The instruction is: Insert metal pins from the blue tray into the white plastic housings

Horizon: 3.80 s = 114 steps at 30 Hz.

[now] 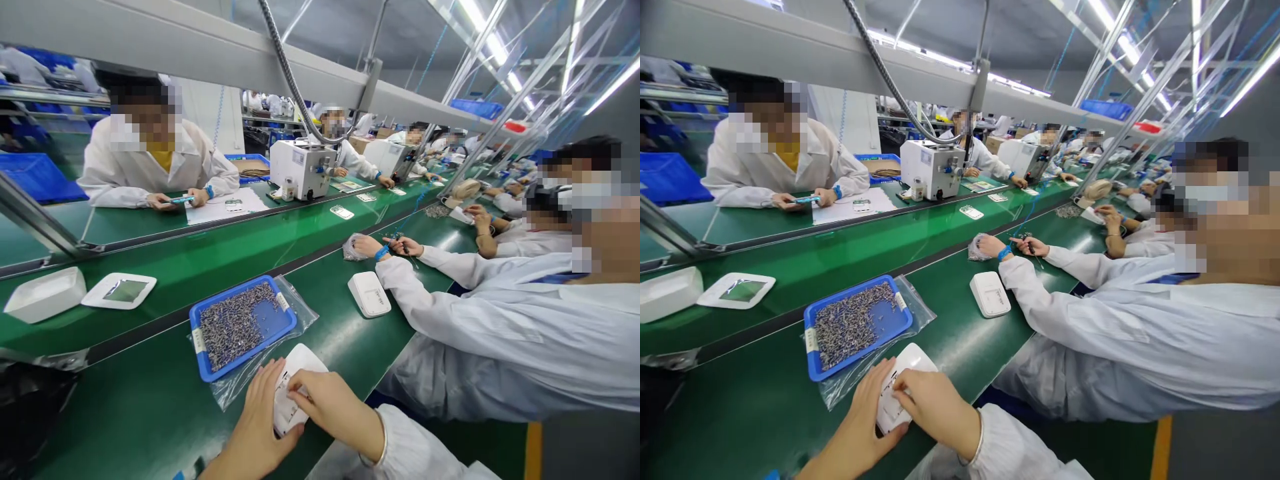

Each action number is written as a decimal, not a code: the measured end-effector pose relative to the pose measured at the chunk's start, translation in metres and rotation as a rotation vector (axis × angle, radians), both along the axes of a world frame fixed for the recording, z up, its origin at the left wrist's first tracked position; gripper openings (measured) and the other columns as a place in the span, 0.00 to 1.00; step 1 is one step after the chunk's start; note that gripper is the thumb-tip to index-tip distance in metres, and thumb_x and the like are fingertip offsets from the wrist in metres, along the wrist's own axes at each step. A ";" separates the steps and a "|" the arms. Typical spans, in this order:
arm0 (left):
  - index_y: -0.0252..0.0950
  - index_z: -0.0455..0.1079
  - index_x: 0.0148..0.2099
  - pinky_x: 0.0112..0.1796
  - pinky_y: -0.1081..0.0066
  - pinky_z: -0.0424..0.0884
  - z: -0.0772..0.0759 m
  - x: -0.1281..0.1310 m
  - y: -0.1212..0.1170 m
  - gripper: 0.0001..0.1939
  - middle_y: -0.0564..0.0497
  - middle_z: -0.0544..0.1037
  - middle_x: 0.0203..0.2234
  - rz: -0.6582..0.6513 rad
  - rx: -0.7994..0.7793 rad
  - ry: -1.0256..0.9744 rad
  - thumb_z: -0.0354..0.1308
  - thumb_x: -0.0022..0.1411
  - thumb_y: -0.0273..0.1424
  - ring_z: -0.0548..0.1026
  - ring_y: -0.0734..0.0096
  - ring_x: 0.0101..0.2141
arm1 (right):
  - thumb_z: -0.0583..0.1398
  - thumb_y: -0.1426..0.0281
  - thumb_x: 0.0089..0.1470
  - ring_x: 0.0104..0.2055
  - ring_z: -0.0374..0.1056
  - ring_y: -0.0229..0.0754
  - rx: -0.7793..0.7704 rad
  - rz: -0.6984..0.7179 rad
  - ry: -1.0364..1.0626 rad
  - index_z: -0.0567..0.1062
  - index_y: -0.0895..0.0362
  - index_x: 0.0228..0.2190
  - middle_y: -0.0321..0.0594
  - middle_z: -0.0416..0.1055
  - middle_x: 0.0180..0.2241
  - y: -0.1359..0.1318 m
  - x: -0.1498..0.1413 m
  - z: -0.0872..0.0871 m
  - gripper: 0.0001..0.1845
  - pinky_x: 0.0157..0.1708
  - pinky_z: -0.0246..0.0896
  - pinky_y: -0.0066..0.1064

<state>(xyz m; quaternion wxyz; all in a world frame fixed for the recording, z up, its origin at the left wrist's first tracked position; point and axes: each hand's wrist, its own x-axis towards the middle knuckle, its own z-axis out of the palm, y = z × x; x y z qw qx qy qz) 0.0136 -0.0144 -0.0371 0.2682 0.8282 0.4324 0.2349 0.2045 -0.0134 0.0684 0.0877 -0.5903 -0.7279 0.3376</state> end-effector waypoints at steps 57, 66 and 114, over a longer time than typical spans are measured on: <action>0.33 0.42 0.72 0.68 0.39 0.50 0.027 0.005 0.005 0.51 0.32 0.58 0.68 -0.068 -0.078 0.043 0.62 0.61 0.52 0.54 0.45 0.70 | 0.50 0.64 0.68 0.36 0.75 0.41 0.124 0.234 -0.416 0.75 0.55 0.42 0.39 0.78 0.40 0.013 -0.019 -0.010 0.15 0.29 0.51 0.32; 0.34 0.41 0.72 0.68 0.39 0.49 0.032 0.002 0.009 0.51 0.31 0.60 0.67 -0.119 -0.006 -0.033 0.56 0.61 0.59 0.56 0.43 0.69 | 0.51 0.60 0.67 0.36 0.74 0.43 0.138 0.204 -0.440 0.75 0.55 0.42 0.38 0.78 0.39 0.013 -0.023 -0.009 0.16 0.27 0.41 0.34; 0.33 0.49 0.71 0.69 0.45 0.48 0.042 -0.002 0.017 0.37 0.36 0.59 0.68 -0.111 -0.188 -0.103 0.55 0.66 0.41 0.52 0.51 0.70 | 0.51 0.63 0.65 0.30 0.71 0.41 0.202 0.119 -0.529 0.76 0.56 0.40 0.40 0.79 0.34 0.010 -0.020 -0.008 0.15 0.27 0.37 0.32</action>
